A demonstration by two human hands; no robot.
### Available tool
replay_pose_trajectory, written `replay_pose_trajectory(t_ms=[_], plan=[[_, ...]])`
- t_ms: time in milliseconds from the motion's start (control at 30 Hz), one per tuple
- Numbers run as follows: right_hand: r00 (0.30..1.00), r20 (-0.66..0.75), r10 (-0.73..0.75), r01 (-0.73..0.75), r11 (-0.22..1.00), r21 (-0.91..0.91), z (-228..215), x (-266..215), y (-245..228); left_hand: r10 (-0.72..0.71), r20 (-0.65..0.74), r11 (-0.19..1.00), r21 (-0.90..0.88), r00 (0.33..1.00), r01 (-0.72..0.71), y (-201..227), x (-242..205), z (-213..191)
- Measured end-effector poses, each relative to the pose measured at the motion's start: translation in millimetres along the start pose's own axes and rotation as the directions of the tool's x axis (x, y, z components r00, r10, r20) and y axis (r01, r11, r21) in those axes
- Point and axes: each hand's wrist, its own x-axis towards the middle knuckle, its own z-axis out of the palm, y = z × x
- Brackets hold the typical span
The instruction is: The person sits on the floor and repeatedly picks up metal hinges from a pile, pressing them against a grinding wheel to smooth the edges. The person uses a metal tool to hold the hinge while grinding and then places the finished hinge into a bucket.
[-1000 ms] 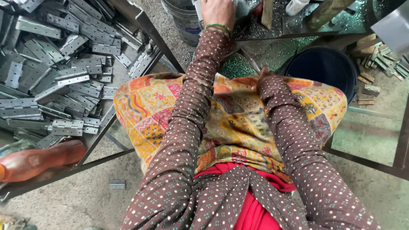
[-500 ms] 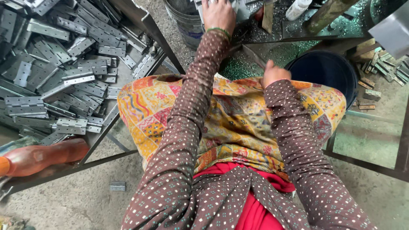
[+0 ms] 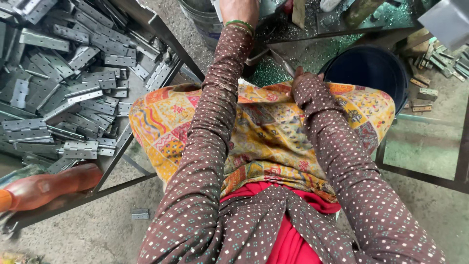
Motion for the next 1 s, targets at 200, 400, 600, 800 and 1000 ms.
replay_pose_trajectory(t_ms=[200, 400, 600, 800, 1000], plan=[[0.992, -0.126, 0.011, -0.014, 1.0, -0.02, -3, -14, 0, 0.014, -0.122, 1.0, -0.011, 0.992, -0.016, 2, -5, -18], [0.999, -0.003, 0.034, -0.034, 0.999, 0.028, -8, -14, -3, -0.002, -0.087, 0.999, -0.033, 0.996, -0.001, 6, -7, 6], [1.0, -0.024, 0.011, -0.008, 0.992, 0.122, 0, -12, 0, -0.022, 0.132, 0.984, -0.171, 0.991, 0.044, 5, -10, 26], [0.932, -0.354, -0.073, 0.07, 0.997, -0.021, 6, -6, 10, -0.001, -0.092, 0.999, -0.037, 0.996, -0.002, 13, -11, 4], [0.884, -0.46, -0.085, 0.06, 0.996, -0.069, 4, 2, 12, -0.046, -0.034, 0.999, 0.004, 0.998, 0.046, 27, -13, 1]])
